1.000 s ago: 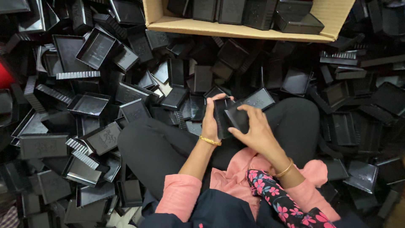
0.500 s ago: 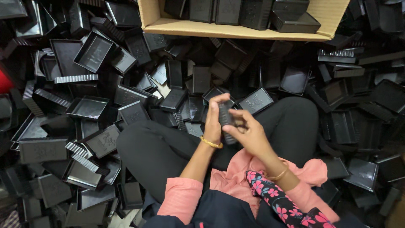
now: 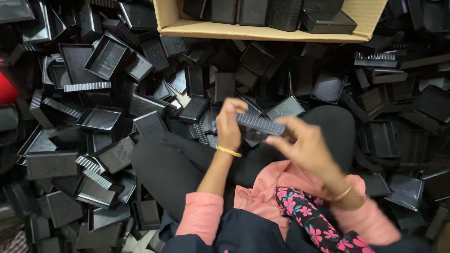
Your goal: The person sits on the floor and repeatedly picks up two halves of a black plastic case, snaps them together, and places the assembled unit into a cardboard box. The process is repeated continuously with items from a large pile on the floor.
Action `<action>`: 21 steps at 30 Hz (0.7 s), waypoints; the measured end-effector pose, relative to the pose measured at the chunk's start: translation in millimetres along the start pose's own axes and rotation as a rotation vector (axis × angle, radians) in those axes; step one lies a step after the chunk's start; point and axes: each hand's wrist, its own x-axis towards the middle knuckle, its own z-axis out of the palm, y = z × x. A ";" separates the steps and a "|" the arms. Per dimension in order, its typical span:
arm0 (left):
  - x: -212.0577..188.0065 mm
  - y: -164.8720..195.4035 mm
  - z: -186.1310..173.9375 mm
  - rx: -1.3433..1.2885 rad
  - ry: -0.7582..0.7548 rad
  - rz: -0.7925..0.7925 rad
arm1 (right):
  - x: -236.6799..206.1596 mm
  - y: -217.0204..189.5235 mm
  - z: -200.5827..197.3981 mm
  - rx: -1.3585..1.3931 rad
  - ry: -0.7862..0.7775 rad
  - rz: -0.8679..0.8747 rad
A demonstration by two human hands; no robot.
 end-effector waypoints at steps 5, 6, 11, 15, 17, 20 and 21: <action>43.5 -40.3 14.8 0.563 -0.251 0.011 | 71.0 -35.5 -89.2 0.836 0.239 -0.258; 49.6 -49.8 20.9 0.729 -0.316 0.145 | 75.3 -35.2 -104.6 1.025 0.216 -0.293; 61.7 -84.2 44.4 1.281 -0.603 0.263 | 80.7 34.5 -107.6 0.008 0.278 -0.212; 56.0 -90.9 33.1 1.285 -0.587 0.361 | 117.7 116.5 -65.6 -1.120 0.416 -0.264; 52.3 -84.0 23.4 1.274 -0.521 0.469 | 121.7 143.3 -46.5 -1.238 0.449 -0.293; 51.2 -64.3 14.1 1.142 -0.670 -0.174 | 119.2 151.4 -47.8 -1.008 0.324 -0.059; 48.0 -56.5 11.2 1.002 -0.549 -0.136 | 113.2 157.6 -53.3 -0.860 0.258 0.066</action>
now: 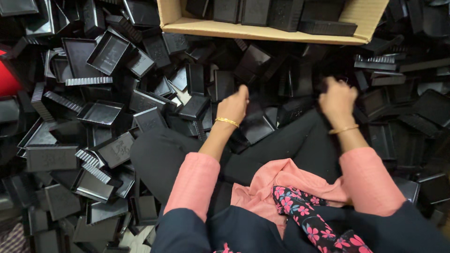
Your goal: The person sits on the floor and repeatedly picks up two halves of a black plastic case, snaps them together, and places the assembled unit into a cardboard box. The process is repeated continuously with items from a large pile on the floor.
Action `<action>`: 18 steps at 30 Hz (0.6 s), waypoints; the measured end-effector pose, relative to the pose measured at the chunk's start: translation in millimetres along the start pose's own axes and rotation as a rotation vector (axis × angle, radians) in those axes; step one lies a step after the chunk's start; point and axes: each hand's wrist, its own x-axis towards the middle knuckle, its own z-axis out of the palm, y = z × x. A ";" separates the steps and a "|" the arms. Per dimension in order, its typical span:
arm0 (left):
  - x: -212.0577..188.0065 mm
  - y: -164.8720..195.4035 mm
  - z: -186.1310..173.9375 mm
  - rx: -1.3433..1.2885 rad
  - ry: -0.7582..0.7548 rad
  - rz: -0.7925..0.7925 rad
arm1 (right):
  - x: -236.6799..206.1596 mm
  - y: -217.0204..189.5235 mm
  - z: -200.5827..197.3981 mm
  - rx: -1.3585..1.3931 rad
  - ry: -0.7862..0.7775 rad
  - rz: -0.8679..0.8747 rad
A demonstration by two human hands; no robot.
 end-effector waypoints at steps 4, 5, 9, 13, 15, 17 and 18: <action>-28.3 4.7 -19.4 -0.799 0.193 0.038 | -44.9 33.7 -38.5 0.732 0.310 0.016; -35.6 5.7 -22.2 -1.057 0.159 0.036 | -62.7 38.8 -44.7 0.977 0.192 0.183; -57.0 14.1 -29.1 -1.927 0.034 0.180 | -120.3 47.4 -51.1 0.264 0.339 -0.112; -66.6 24.8 -31.6 -2.325 -0.049 0.293 | -125.6 57.3 -58.5 0.251 -0.029 -0.321; -66.7 27.1 -29.5 -2.363 -0.084 0.279 | -112.5 58.1 -66.2 0.302 -0.061 -0.349; -64.9 27.3 -23.6 -2.364 -0.090 0.207 | -95.5 50.8 -73.8 0.141 -0.254 -0.296; -64.0 26.8 -19.2 -2.320 -0.090 0.171 | -88.2 44.5 -78.8 0.060 -0.347 -0.267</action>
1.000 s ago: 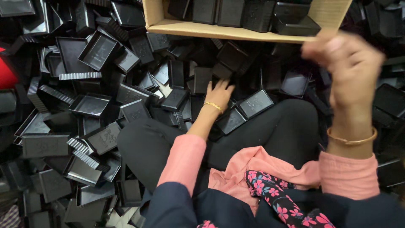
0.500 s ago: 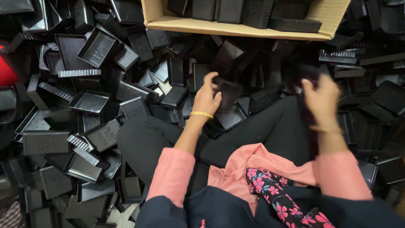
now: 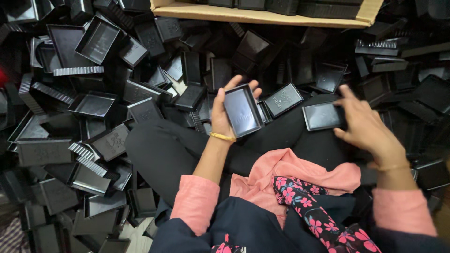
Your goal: The person sits on the floor and repeatedly picks up two halves of a black plastic case, snaps them together, and places the assembled unit into a cardboard box. The process is repeated continuously with items from a large pile on the floor.
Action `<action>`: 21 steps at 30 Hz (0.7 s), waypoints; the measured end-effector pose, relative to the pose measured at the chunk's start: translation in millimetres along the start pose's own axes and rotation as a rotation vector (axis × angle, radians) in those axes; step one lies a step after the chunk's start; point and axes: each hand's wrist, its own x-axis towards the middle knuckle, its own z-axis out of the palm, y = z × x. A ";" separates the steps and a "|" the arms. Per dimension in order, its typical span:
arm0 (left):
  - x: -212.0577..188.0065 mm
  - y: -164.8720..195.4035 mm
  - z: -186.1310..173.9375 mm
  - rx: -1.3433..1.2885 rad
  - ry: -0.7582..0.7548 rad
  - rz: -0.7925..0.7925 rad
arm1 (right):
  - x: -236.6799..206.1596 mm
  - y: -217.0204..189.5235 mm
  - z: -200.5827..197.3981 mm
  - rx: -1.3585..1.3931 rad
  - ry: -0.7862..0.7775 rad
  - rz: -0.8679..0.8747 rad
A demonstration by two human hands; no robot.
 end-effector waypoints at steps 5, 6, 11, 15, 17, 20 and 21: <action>3.3 -21.6 -20.6 0.162 0.075 0.017 | 16.9 -58.7 -17.8 0.345 0.033 0.086; 4.0 -25.4 -23.7 0.233 0.080 0.047 | 15.8 -75.1 -16.5 0.604 0.047 0.162; -0.2 -33.4 -28.4 0.796 0.040 0.241 | 27.1 -170.3 36.0 1.206 0.188 0.047; -2.6 -32.2 -20.5 0.834 0.178 0.225 | 33.7 -188.0 56.6 0.893 0.160 0.105; -1.9 -30.2 -14.0 0.856 0.134 0.340 | 32.9 -181.6 55.5 0.811 0.106 0.117; -1.5 -18.9 -4.7 1.036 0.058 0.382 | 33.0 -167.3 46.2 1.060 -0.110 0.097; -1.2 -12.5 -2.3 1.178 0.041 0.350 | 33.5 -161.2 41.4 1.257 -0.268 0.095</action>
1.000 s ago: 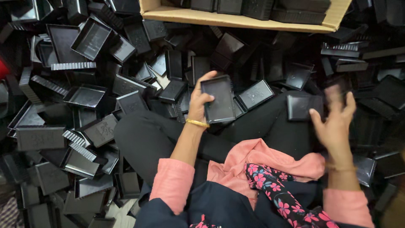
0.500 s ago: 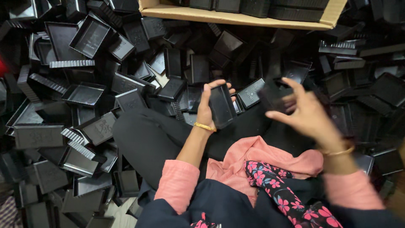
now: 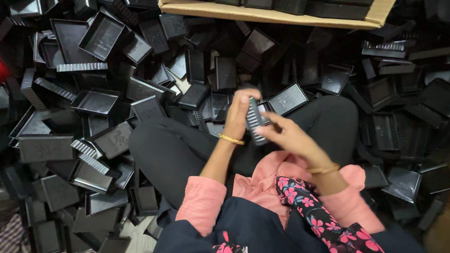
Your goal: The person sits on the floor and repeatedly picks up two halves of a black plastic case, snaps them together, and places the assembled unit into a cardboard box. The process is repeated continuously with items from a large pile on the floor.
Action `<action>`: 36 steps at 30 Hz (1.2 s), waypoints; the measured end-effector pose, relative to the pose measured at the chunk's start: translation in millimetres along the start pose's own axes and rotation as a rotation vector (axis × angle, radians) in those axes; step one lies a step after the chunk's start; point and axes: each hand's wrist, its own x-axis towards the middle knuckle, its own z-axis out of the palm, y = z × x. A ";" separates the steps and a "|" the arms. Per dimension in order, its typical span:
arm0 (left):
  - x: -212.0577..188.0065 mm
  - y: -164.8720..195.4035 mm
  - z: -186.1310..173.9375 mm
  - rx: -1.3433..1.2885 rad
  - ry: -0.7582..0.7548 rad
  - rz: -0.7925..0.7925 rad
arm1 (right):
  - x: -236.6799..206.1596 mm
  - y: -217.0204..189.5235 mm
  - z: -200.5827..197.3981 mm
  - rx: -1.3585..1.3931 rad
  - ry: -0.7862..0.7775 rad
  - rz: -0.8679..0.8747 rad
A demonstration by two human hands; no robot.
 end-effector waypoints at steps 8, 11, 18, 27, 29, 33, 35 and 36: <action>5.3 13.4 -8.8 0.486 0.297 0.030 | -26.2 0.1 4.1 -0.500 0.236 -0.177; -1.5 8.2 -6.7 0.514 0.289 0.071 | -33.1 -7.8 13.7 -0.680 0.340 -0.401; 25.2 -19.7 -26.0 0.358 0.194 -0.068 | -2.5 -114.1 -41.1 -0.376 0.276 -0.478; 18.6 -74.3 3.8 1.352 -0.337 -0.550 | 15.3 -94.3 -108.5 -0.542 0.342 -0.317; 21.8 -77.5 -4.5 1.279 -0.198 -0.552 | 42.4 -64.1 -126.0 -0.812 0.508 -0.085; 23.3 -76.9 -28.1 1.170 -0.175 -0.447 | 89.9 -17.4 -146.1 -1.031 0.653 0.072; 16.0 -69.5 -36.4 1.011 -0.131 -0.338 | 94.2 -2.6 -140.0 -1.113 0.617 0.068; 14.2 -65.2 -39.0 0.945 -0.072 -0.318 | 93.9 1.7 -139.3 -1.154 0.604 0.063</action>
